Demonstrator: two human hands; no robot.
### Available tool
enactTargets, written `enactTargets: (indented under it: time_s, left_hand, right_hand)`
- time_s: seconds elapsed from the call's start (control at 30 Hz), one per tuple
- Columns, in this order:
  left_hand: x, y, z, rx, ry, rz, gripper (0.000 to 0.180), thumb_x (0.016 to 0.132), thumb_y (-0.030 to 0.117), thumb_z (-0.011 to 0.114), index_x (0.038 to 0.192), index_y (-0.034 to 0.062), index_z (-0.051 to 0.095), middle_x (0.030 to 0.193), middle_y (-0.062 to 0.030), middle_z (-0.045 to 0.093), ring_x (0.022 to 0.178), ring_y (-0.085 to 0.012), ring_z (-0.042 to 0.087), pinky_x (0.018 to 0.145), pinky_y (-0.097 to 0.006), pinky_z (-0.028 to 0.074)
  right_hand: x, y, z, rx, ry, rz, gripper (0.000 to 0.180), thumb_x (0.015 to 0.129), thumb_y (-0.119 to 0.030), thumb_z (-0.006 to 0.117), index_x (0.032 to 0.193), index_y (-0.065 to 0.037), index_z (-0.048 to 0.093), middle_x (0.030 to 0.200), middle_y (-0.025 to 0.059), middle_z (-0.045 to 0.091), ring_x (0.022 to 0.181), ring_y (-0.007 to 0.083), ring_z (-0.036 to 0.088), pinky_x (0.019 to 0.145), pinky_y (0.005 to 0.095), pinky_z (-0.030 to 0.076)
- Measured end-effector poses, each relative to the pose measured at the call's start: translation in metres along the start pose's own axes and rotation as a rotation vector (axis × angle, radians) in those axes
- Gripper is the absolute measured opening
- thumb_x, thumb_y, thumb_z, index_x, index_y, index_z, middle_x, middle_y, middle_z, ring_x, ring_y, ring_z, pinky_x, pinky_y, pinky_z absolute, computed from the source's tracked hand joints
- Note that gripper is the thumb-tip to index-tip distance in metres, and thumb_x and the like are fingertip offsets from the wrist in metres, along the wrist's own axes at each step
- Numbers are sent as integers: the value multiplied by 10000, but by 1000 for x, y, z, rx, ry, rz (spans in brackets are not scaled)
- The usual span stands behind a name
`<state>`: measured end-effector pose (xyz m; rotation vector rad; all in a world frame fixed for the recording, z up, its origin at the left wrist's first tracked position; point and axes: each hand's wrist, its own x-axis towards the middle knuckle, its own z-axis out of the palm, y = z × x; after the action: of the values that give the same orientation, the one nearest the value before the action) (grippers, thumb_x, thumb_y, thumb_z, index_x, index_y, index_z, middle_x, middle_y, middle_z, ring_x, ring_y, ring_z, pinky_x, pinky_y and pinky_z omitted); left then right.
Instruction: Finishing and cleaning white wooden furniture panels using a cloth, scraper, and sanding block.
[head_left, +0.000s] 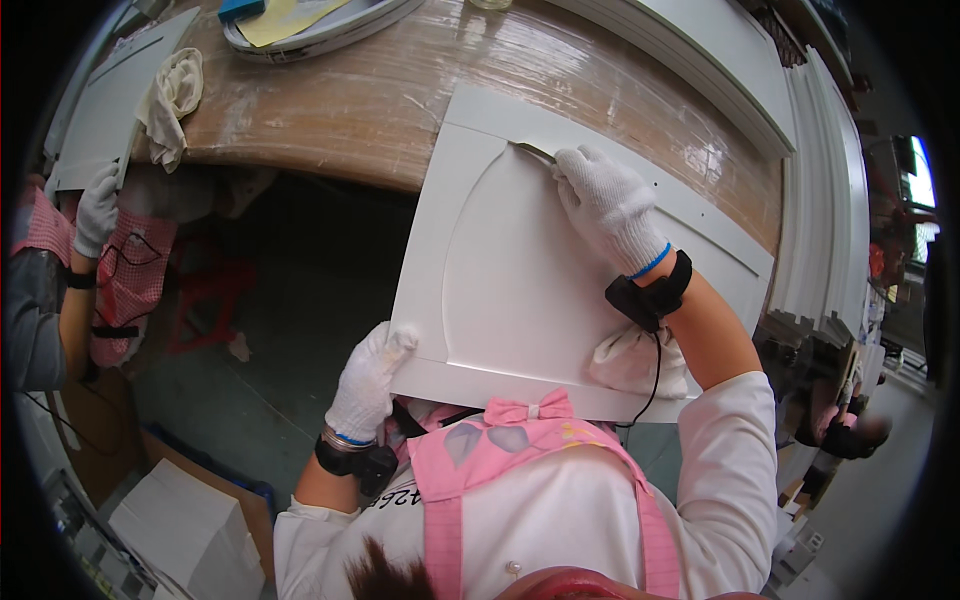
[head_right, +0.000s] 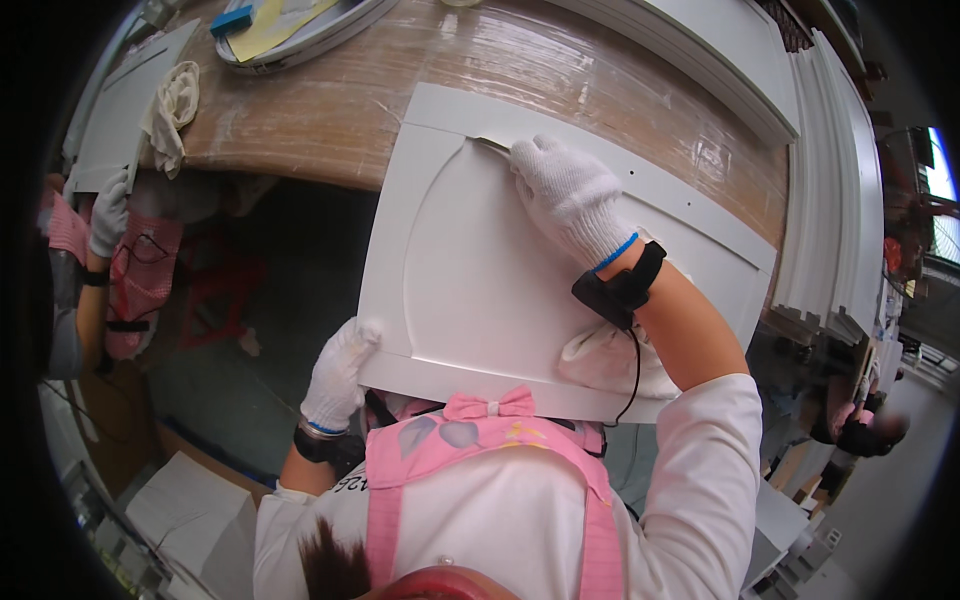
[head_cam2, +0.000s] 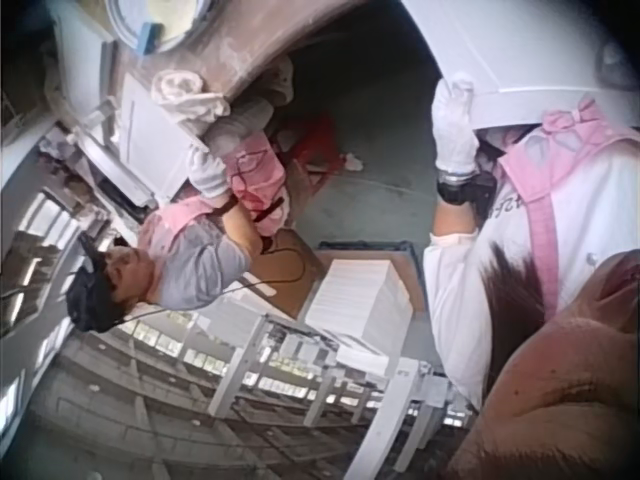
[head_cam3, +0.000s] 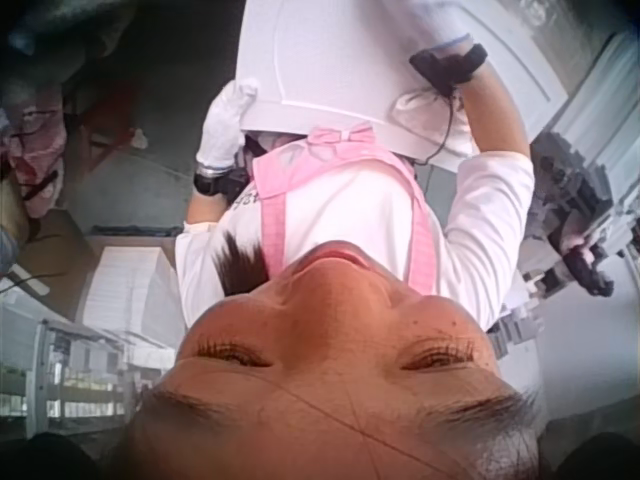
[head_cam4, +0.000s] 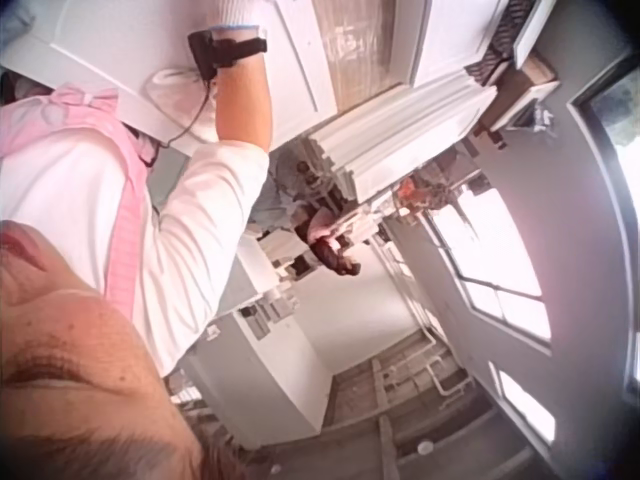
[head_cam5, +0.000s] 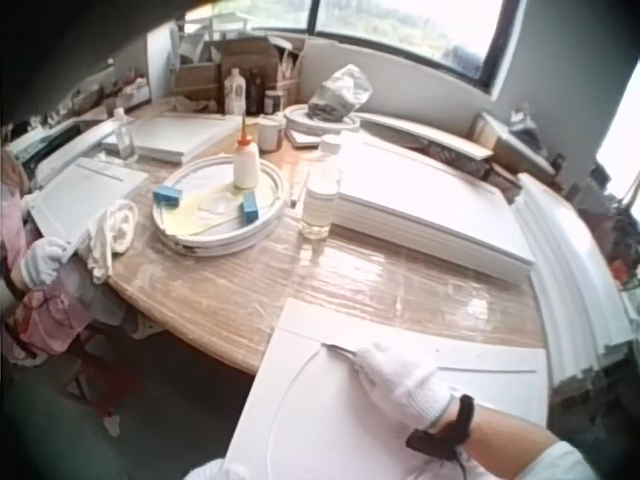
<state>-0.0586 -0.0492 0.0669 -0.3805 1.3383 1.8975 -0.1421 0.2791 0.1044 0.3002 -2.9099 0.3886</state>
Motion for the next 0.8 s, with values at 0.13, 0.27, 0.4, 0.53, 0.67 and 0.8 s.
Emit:
enactTargets:
  time_s: [0.13, 0.27, 0.4, 0.53, 0.67, 0.8]
  left_hand:
    - [1, -3, -7, 4, -22, -7, 355, 975, 234, 596, 1232, -7, 557, 1117, -55, 629, 1013, -135, 611, 886, -283, 498]
    - [0, 1, -3, 18, -30, -14, 347, 980, 235, 589, 1225, -9, 558, 1116, -54, 629, 1011, -134, 611, 887, -282, 497]
    - [1, 2, -4, 42, -31, -24, 335, 987, 245, 583, 1206, -9, 561, 1105, -49, 628, 1007, -128, 610, 885, -280, 498]
    - [1, 0, -4, 55, -28, -18, 333, 992, 248, 577, 1206, -7, 560, 1105, -51, 628, 1004, -125, 609, 882, -276, 499]
    - [0, 3, 1, 42, -6, -10, 433, 978, 355, 601, 1176, -29, 578, 1068, -63, 632, 966, -110, 572, 860, -269, 470]
    - [-2, 5, 2, 66, 7, -29, 412, 991, 334, 580, 1176, -34, 576, 1078, -65, 628, 977, -114, 572, 868, -271, 467]
  right_hand:
    - [0, -1, 3, -23, -35, 48, 60, 855, -99, 601, 914, -92, 597, 857, 128, 624, 736, 351, 636, 620, 436, 510]
    - [4, 0, 5, 0, 4, -23, 60, 868, -129, 588, 904, -82, 586, 836, 140, 595, 712, 357, 624, 601, 458, 501]
    - [4, -4, 1, -26, -3, -18, 71, 862, -128, 589, 910, -75, 584, 837, 141, 594, 710, 354, 625, 598, 452, 503]
    - [4, -5, 1, -49, -16, -11, 76, 849, -115, 591, 911, -72, 585, 826, 138, 589, 710, 350, 625, 596, 438, 507]
    - [2, -6, -3, -67, -45, 9, 83, 837, -95, 620, 914, -104, 590, 831, 120, 605, 722, 335, 632, 609, 422, 507]
    - [3, -3, -3, -97, -42, 3, 83, 835, -96, 621, 911, -104, 588, 826, 120, 602, 715, 331, 631, 604, 417, 505]
